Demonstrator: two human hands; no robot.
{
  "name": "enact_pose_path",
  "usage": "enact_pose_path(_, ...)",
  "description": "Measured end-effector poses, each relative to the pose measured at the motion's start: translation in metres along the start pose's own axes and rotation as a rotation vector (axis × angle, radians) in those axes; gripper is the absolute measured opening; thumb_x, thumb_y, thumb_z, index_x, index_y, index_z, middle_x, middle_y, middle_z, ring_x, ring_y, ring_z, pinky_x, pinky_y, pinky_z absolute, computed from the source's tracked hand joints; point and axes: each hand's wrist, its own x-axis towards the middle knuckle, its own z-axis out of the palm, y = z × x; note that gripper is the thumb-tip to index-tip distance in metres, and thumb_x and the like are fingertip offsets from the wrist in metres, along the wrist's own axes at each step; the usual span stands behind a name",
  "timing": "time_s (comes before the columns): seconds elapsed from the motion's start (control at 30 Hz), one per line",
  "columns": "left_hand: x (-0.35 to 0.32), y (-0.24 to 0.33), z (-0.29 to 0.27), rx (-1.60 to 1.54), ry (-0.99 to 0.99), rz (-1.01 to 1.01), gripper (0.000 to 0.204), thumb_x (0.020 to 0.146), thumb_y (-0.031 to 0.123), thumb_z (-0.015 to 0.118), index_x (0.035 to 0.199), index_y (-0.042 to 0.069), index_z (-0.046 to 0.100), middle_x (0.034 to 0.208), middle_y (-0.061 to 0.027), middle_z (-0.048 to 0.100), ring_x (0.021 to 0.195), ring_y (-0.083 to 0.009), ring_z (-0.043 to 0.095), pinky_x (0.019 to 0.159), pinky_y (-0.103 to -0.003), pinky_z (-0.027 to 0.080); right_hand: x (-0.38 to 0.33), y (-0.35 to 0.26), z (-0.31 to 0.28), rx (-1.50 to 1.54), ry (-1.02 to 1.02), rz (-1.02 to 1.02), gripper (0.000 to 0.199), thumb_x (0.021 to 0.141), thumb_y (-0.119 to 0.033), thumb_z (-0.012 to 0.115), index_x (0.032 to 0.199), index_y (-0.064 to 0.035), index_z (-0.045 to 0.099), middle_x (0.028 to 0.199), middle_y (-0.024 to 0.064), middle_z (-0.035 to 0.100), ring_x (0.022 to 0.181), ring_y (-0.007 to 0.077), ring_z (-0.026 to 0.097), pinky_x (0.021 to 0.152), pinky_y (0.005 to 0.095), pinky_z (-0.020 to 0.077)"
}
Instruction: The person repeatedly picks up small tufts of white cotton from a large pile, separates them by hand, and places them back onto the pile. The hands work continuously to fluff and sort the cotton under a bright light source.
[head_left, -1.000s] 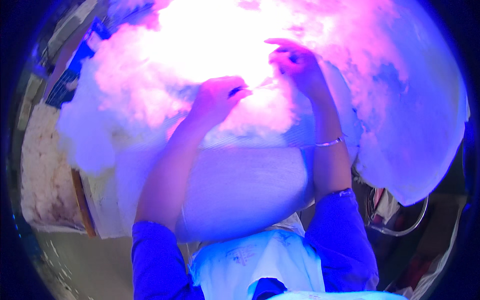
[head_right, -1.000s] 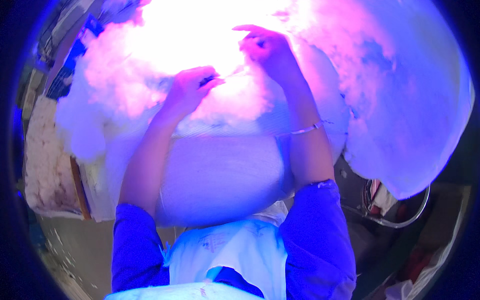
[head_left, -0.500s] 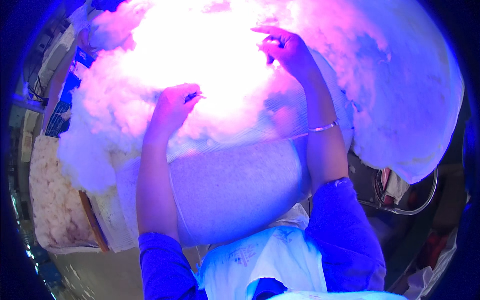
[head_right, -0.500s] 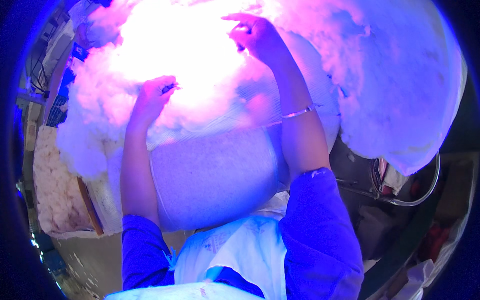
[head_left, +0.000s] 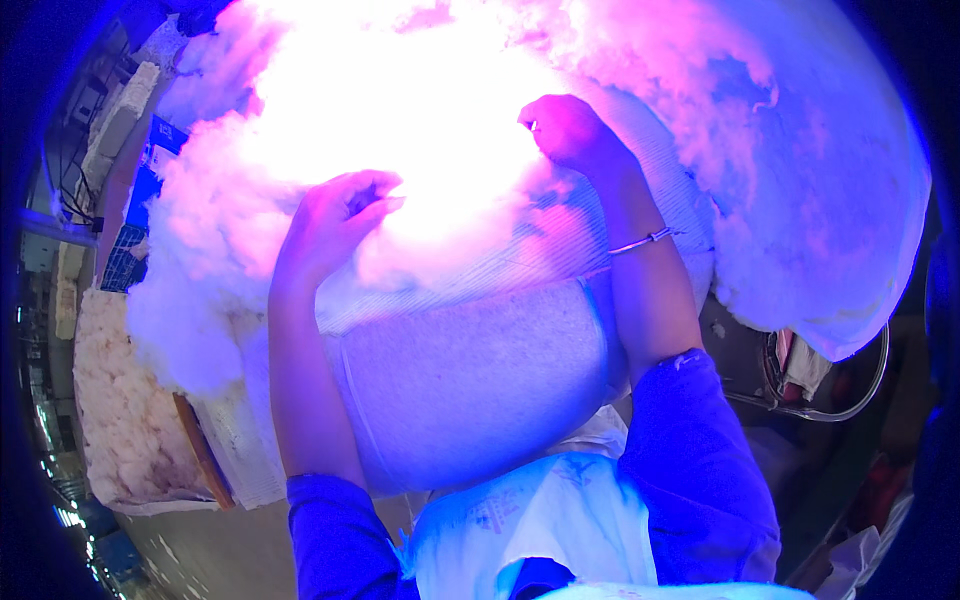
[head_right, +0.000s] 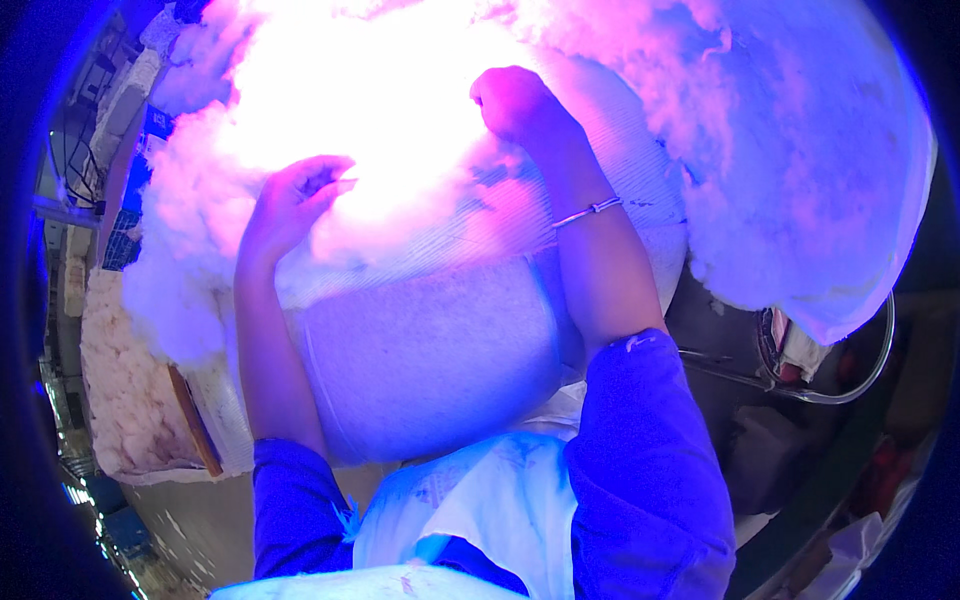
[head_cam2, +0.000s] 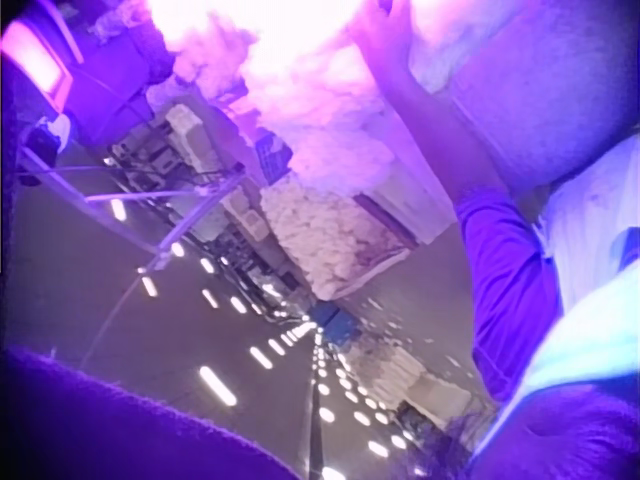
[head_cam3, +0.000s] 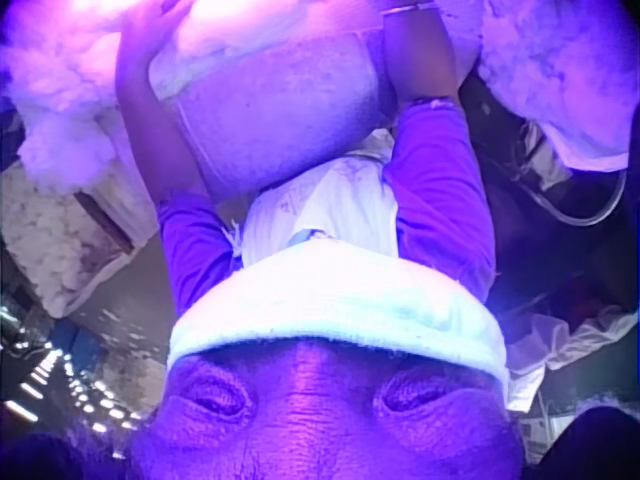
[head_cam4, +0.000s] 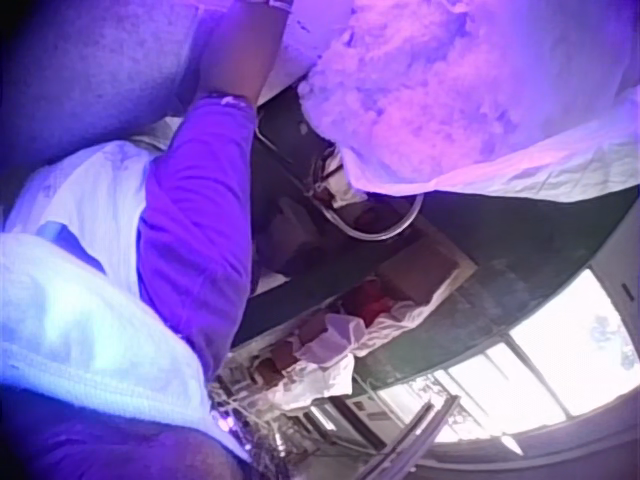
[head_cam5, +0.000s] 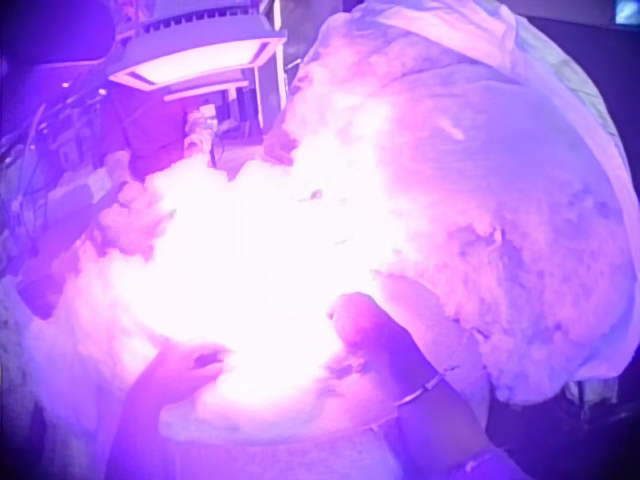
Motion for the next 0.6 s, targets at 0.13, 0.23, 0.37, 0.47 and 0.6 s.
enact_pose_path(0.13,-0.003,0.029,0.033,0.127,-0.002,0.471,0.022,0.077,0.009,0.068,0.099,0.005,0.067,0.092,-0.0053,0.066,0.085,-0.0174,0.061,0.078,-0.031,0.050,0.006,-0.001,0.004,-0.076,0.052,-0.031,0.017,0.078,-0.014,0.055,0.089,-0.0085,0.066,0.084,0.0142,0.067,0.082,0.0328,0.063,0.074,0.0417,0.0504)
enact_pose_path(0.23,-0.002,0.029,0.041,0.194,-0.244,0.569,0.018,0.073,0.006,0.067,0.090,0.004,0.068,0.089,-0.0075,0.066,0.088,-0.0222,0.063,0.079,-0.034,0.050,0.011,0.010,-0.004,-0.148,0.049,0.196,0.017,0.079,-0.012,0.055,0.092,-0.0086,0.066,0.087,0.0133,0.066,0.081,0.0316,0.064,0.073,0.0411,0.0502)
enact_pose_path(0.37,-0.006,0.018,0.031,0.165,-0.411,0.347,0.013,0.067,-0.001,0.063,0.079,0.002,0.067,0.086,-0.0090,0.066,0.086,-0.0234,0.064,0.079,-0.034,0.051,0.013,0.014,-0.018,-0.169,0.062,0.422,0.020,0.081,-0.010,0.056,0.099,-0.0091,0.065,0.089,0.0118,0.066,0.080,0.0296,0.064,0.073,0.0403,0.0501)
enact_pose_path(0.47,-0.006,0.015,0.025,0.138,-0.415,0.378,0.013,0.068,-0.002,0.062,0.080,0.001,0.067,0.085,-0.0091,0.067,0.083,-0.0237,0.064,0.077,-0.034,0.050,0.019,-0.006,-0.027,0.029,0.231,0.319,0.028,0.081,-0.011,0.061,0.109,-0.0094,0.064,0.085,0.0063,0.067,0.073,0.0193,0.064,0.067,0.0329,0.0511)
enact_pose_path(0.6,-0.007,0.014,0.028,0.144,-0.365,0.411,0.013,0.068,-0.001,0.063,0.080,0.001,0.067,0.084,-0.0088,0.066,0.083,-0.0237,0.063,0.077,-0.034,0.050,0.023,-0.047,-0.029,0.777,-0.028,0.234,0.037,0.082,-0.010,0.063,0.118,-0.0092,0.060,0.076,-0.0011,0.061,0.063,0.0072,0.056,0.059,0.0210,0.0466)
